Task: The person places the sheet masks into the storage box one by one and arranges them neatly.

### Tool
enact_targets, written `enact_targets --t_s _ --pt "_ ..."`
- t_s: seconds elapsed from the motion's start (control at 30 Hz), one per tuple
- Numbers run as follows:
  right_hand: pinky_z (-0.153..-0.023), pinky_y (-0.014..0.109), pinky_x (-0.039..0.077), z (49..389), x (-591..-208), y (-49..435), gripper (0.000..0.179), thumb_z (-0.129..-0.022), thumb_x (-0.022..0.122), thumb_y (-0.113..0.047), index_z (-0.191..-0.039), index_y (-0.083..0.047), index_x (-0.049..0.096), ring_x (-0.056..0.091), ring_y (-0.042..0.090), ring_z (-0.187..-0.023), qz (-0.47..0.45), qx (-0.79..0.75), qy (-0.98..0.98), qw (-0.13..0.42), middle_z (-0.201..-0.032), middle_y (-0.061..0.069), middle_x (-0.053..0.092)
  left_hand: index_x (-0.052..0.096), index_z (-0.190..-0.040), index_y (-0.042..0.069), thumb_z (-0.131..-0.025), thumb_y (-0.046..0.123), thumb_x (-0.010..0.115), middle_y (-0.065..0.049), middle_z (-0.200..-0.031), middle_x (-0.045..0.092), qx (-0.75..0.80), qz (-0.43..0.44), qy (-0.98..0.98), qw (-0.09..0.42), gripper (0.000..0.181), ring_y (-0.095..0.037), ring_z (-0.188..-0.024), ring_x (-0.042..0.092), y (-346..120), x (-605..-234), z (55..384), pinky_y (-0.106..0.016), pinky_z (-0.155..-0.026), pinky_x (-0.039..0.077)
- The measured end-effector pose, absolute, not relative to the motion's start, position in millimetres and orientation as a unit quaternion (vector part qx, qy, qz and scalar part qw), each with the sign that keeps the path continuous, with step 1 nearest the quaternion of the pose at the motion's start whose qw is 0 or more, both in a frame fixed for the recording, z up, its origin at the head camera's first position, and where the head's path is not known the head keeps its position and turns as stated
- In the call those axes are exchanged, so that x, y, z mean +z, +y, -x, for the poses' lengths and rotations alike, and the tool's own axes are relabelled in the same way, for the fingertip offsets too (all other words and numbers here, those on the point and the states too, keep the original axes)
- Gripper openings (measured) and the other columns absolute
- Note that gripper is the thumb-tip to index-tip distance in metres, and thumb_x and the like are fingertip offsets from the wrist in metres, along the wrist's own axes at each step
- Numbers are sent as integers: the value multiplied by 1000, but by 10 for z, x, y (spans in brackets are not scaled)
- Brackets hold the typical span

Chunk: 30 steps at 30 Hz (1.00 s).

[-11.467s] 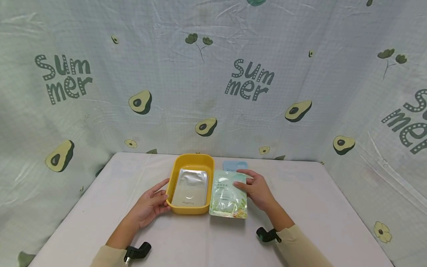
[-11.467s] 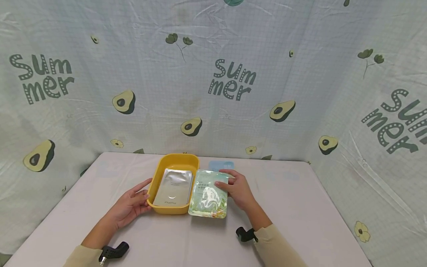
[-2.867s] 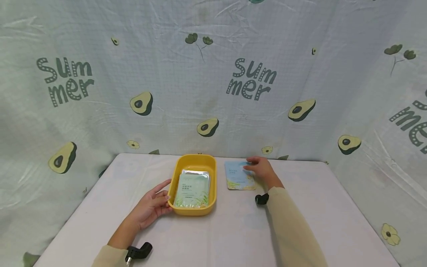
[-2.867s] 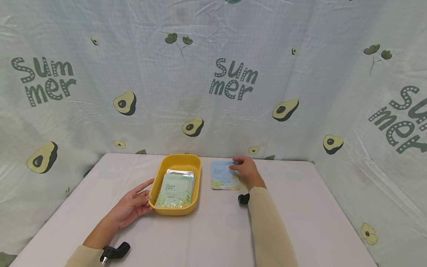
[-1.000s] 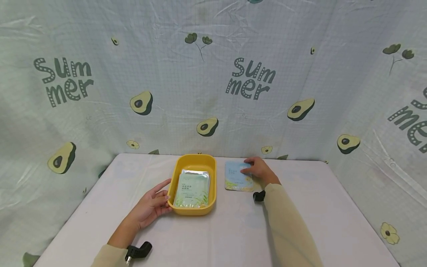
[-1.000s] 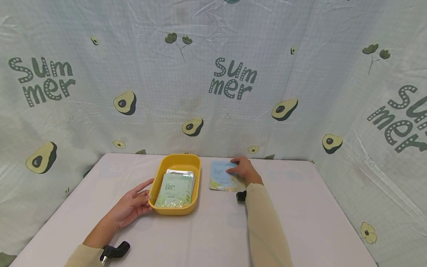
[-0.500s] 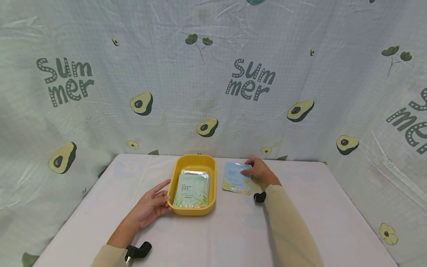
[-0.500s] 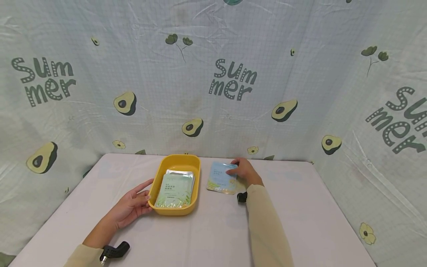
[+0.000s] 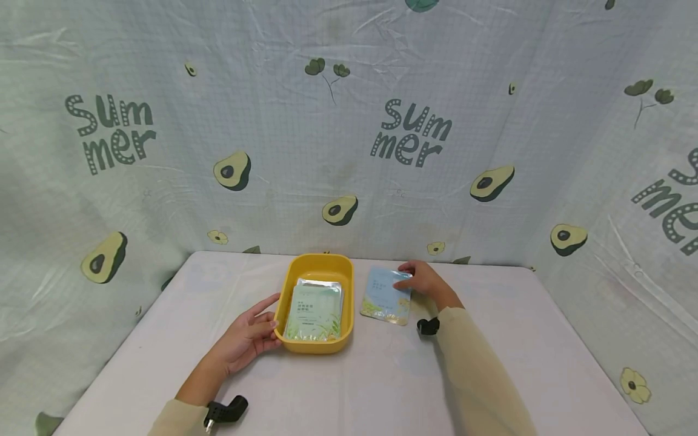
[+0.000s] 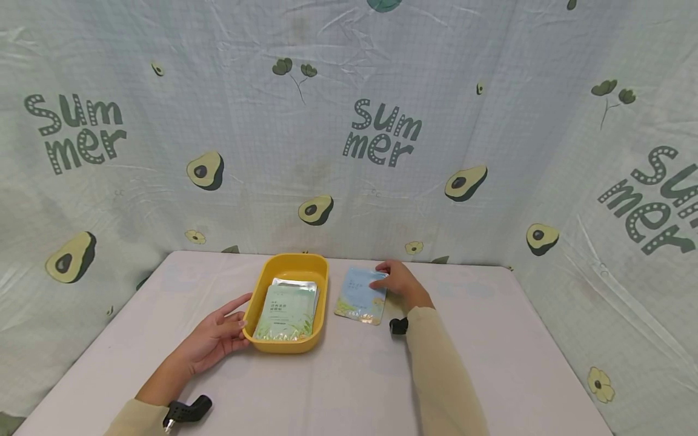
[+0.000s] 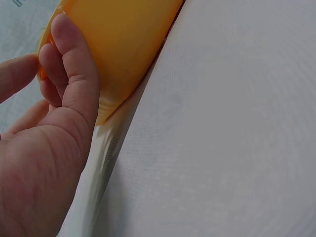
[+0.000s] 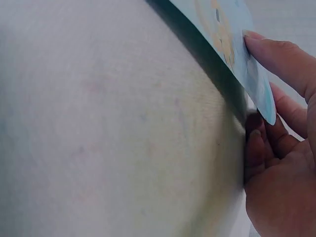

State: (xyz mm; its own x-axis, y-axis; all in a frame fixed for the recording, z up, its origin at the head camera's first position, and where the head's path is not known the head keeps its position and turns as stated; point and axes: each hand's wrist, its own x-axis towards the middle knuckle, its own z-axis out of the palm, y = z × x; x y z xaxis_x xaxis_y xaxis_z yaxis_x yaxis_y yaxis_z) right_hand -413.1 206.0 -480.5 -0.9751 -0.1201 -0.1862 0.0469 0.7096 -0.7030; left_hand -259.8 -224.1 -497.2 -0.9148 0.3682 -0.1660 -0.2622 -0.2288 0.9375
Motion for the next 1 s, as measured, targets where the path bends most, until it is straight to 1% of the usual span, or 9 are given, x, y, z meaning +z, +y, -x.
enact_targets --t_s 0.23,0.4,0.47,0.53,0.63,0.7,0.77,0.83,1.0 --pt "-114 52 44 4067 -4778 2086 56 -85 84 -23 -135 -11 62 56 31 -123 24 -405 907 113 -141 14 59 15 -165 19 -103 4 56 1 -109 55 782 -43 589 202 76 -10 -83 62 -2237 -4978 2598 -31 -86 62" --pt "-111 50 47 4014 -4801 2128 54 -86 83 -23 -134 -10 62 56 29 -120 18 -434 894 109 -141 13 59 16 -165 19 -102 5 57 1 -110 54 781 -42 590 201 76 -10 -83 62 -2240 -4984 2602 -31 -86 62" --pt "-107 45 50 3981 -4817 2147 55 -87 83 -26 -135 -10 63 57 27 -116 22 -438 893 103 -139 13 59 16 -165 20 -102 5 57 1 -110 54 780 -42 591 200 76 -11 -84 62 -2239 -4982 2602 -31 -87 62" --pt "-99 39 53 3948 -4828 2159 55 -86 83 -29 -134 -10 63 59 25 -110 23 -439 893 95 -133 12 62 16 -165 20 -102 5 57 1 -110 54 780 -41 592 200 76 -11 -84 62 -2238 -4978 2601 -31 -87 62" --pt "-83 30 53 3902 -4828 2171 57 -86 84 -32 -134 -9 64 61 21 -98 23 -445 891 84 -121 12 67 16 -165 20 -102 5 57 1 -110 54 779 -41 592 200 76 -11 -84 62 -2238 -4974 2600 -31 -87 62" --pt "-76 27 53 3871 -4820 2171 58 -85 85 -31 -134 -8 64 63 19 -91 13 -466 881 80 -113 12 69 16 -165 20 -102 5 57 1 -110 54 780 -40 592 199 77 -11 -84 62 -2237 -4972 2598 -31 -87 62" --pt "-74 26 55 3837 -4811 2171 58 -85 85 -29 -135 -8 63 65 17 -88 4 -487 870 80 -110 12 70 16 -165 20 -102 4 57 1 -110 54 780 -38 592 198 77 -11 -84 62 -2234 -4967 2595 -31 -86 62" --pt "-74 26 58 3803 -4812 2170 59 -85 85 -27 -135 -8 63 67 17 -87 -8 -513 854 85 -109 12 71 17 -165 19 -102 4 57 1 -110 55 781 -37 592 196 76 -11 -84 62 -2230 -4962 2590 -31 -86 62" --pt "-76 29 61 3735 -4836 2188 61 -86 84 -24 -139 -7 60 70 17 -88 -19 -544 834 87 -115 15 71 16 -165 18 -102 3 56 0 -110 55 785 -38 587 195 76 -11 -83 62 -2230 -4957 2587 -31 -86 62"
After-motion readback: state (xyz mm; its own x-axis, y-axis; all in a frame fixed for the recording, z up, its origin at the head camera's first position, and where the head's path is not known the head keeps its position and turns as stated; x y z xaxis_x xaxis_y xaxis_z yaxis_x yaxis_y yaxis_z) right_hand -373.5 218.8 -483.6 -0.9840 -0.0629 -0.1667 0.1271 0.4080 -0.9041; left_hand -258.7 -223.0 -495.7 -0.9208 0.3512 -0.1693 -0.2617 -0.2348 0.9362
